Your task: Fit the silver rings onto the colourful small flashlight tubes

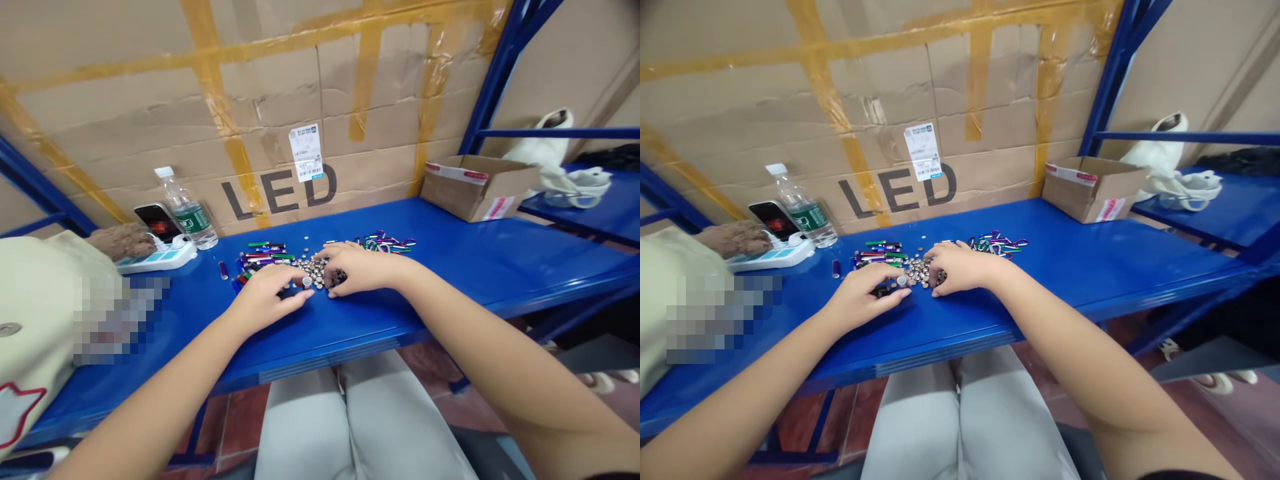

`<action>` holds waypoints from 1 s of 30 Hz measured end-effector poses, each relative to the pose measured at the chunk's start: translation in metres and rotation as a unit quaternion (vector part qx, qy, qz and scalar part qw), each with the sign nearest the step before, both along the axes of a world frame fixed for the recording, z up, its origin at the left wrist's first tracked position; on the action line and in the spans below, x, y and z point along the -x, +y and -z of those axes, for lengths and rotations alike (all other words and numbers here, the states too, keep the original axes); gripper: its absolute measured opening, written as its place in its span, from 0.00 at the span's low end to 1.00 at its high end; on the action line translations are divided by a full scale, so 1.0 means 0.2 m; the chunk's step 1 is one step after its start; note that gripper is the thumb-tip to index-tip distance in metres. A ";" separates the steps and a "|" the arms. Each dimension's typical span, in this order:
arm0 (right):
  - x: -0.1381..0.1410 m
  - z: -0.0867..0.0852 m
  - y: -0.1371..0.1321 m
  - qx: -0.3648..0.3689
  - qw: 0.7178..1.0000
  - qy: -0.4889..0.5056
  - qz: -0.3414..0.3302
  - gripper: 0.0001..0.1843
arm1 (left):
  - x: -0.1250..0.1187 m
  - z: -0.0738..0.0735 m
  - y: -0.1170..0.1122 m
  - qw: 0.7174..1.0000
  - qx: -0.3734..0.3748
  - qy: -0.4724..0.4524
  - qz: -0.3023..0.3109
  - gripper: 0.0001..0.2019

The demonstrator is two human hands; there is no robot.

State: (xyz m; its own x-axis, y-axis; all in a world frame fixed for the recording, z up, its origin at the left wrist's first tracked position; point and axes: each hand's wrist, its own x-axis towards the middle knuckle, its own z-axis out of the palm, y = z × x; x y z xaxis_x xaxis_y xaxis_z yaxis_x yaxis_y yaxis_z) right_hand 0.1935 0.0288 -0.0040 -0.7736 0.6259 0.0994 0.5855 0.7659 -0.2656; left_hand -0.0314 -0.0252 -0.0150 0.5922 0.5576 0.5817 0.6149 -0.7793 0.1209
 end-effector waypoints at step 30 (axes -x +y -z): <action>0.09 0.07 -0.07 -0.032 0.938 0.331 -0.097 0.05 | 0.02 0.01 0.01 0.994 0.108 0.004 -0.016 0.13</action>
State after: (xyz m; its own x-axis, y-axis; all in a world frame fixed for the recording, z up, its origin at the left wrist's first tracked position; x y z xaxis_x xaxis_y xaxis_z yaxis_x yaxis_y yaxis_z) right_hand 0.1745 0.0157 -0.0181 -0.6272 0.4562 0.6313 0.1561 0.8677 -0.4720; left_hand -0.0350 -0.0231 -0.0174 0.5768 0.6872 0.4417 0.6404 -0.7161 0.2778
